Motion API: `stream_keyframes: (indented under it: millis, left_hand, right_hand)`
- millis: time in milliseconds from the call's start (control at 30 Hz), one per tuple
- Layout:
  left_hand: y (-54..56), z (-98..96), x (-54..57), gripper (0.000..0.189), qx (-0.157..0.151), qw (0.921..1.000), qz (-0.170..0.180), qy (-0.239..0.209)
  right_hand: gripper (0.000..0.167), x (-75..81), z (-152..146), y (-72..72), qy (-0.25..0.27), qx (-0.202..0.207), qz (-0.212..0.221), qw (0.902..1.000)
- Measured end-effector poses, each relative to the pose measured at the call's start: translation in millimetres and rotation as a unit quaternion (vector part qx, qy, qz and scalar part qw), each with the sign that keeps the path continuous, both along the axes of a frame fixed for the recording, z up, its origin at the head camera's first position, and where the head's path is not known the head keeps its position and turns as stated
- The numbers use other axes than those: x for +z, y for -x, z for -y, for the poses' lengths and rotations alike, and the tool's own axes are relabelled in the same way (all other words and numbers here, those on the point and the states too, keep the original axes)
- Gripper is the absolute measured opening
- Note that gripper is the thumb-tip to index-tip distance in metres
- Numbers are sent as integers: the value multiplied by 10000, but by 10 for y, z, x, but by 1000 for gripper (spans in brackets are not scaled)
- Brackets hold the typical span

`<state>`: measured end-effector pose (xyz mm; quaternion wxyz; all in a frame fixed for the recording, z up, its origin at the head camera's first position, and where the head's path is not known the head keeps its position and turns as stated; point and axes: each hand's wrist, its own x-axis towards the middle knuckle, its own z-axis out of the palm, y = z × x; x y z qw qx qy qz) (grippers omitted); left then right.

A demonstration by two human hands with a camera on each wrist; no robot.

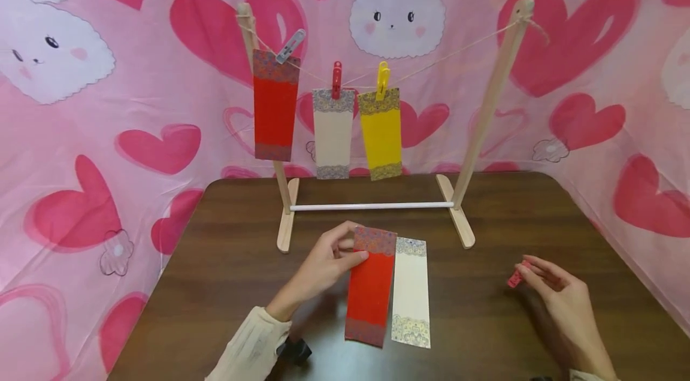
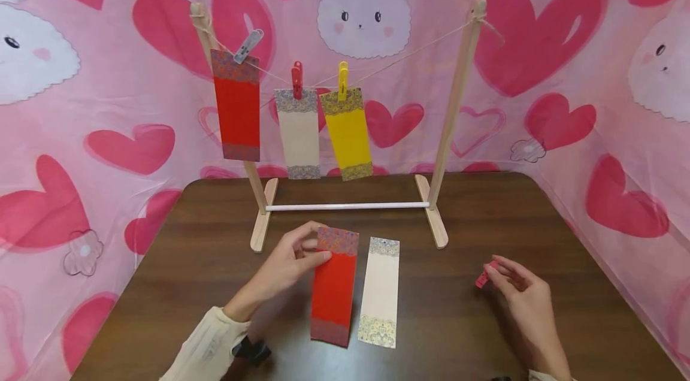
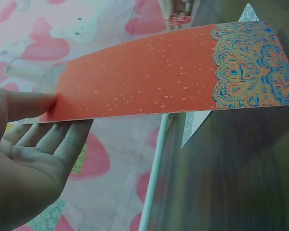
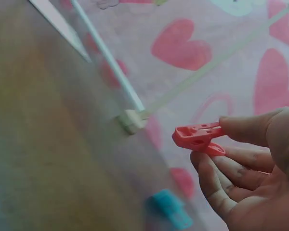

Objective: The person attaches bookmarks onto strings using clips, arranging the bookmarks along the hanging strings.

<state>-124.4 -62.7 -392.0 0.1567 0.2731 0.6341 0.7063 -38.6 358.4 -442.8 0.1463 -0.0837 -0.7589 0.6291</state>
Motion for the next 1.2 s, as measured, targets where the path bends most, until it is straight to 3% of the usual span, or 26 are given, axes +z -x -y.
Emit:
stream_keyframes:
  millis: [100, 200, 400, 467, 633, 833, 1000, 1200]
  left_hand:
    - [0, -44, 12, 33, -149, 9998, -105, 114]
    - [-5, -62, 44, 29, -2, 9993, -206, 320]
    - [35, -67, 159, 20, 375, 9956, -481, 711]
    - [60, -72, 188, 18, 436, 9949, -549, 723]
    - [125, -82, 253, 13, 531, 9934, -730, 714]
    - [184, -73, 335, 21, 562, 9914, -940, 712]
    - [228, -66, 413, 18, 617, 9908, -955, 737]
    - [341, -154, 498, 17, 941, 9855, -1118, 867]
  right_hand:
    - [36, 132, -12, -24, 114, -196, -536, 9983]
    - [35, 276, 5, -38, -147, -184, -856, 9960]
    - [26, 549, 44, -47, -1567, -365, -650, 9848]
    - [25, 613, 42, -31, -1793, -368, -646, 9810]
    - [30, 736, 54, 43, -1865, -260, -826, 9786]
    - [48, 904, 67, 93, -2360, -27, -1090, 9656]
    - [47, 1068, 126, 108, -2537, 391, -1181, 9593]
    - [45, 1241, 198, 183, -2766, 536, -1510, 9475]
